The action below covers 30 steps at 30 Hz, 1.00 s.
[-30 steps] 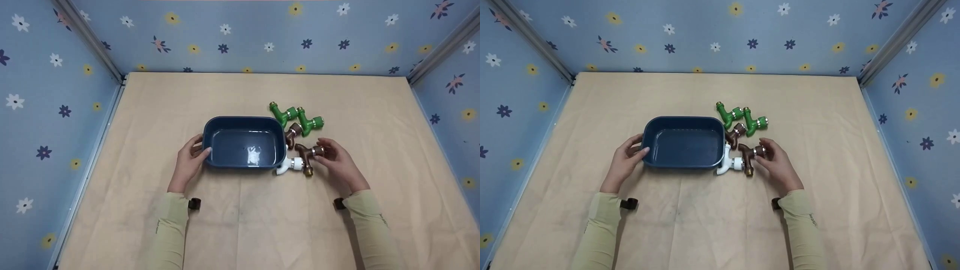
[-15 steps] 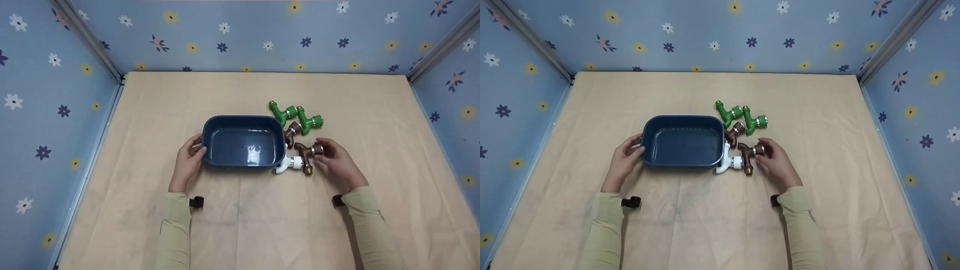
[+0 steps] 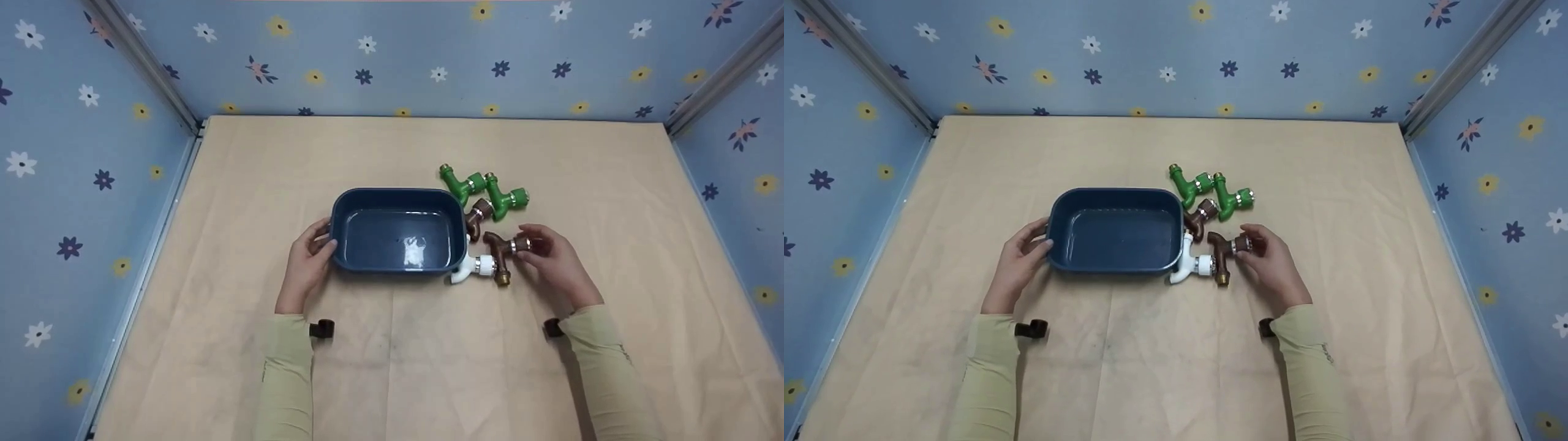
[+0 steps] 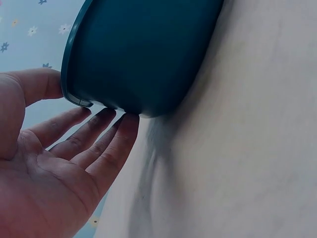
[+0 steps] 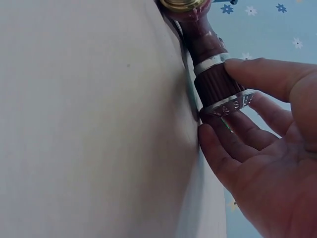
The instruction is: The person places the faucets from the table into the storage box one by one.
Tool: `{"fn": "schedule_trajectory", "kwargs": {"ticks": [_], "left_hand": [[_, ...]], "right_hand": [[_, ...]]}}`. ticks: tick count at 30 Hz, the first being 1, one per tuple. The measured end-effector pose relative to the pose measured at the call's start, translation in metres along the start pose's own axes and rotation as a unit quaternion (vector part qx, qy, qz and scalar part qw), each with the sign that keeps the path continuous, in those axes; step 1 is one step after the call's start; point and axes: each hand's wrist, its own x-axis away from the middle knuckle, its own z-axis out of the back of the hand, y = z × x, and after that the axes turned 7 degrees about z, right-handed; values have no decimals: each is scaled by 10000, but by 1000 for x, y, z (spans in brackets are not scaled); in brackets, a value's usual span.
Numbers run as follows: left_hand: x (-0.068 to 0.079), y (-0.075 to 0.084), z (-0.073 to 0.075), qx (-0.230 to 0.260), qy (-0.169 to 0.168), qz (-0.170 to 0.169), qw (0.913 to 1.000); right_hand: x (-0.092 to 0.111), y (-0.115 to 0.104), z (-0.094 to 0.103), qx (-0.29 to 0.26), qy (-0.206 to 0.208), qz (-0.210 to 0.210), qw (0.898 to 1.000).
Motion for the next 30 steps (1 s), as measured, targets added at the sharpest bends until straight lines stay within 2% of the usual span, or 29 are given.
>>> {"fn": "schedule_trajectory", "kwargs": {"ticks": [3, 10, 14, 19, 24, 27, 30], "left_hand": [[0, 1, 0, -5, -11, -7, 10000], [-9, -19, 3, 52, 60, 13, 10000], [-11, -24, 2, -26, 107, -6, 9999], [-11, -23, 2, -104, 162, 32, 9998], [-8, -16, 2, 24, 27, 64, 10000], [-7, -12, 3, 87, -67, 118, 9999], [-10, -18, 4, 83, -42, 151, 9998]], "right_hand": [[0, 9, 2, -34, 109, -107, 9999], [0, 12, 3, -190, 145, -142, 9996], [1, 9, 3, -199, 72, -212, 9996], [1, 8, 5, -231, -66, -119, 9996], [3, 8, 7, -289, -25, -66, 9996], [6, 5, 6, -364, 10, -171, 9992], [9, -6, 6, -462, 27, -251, 9986]]}}
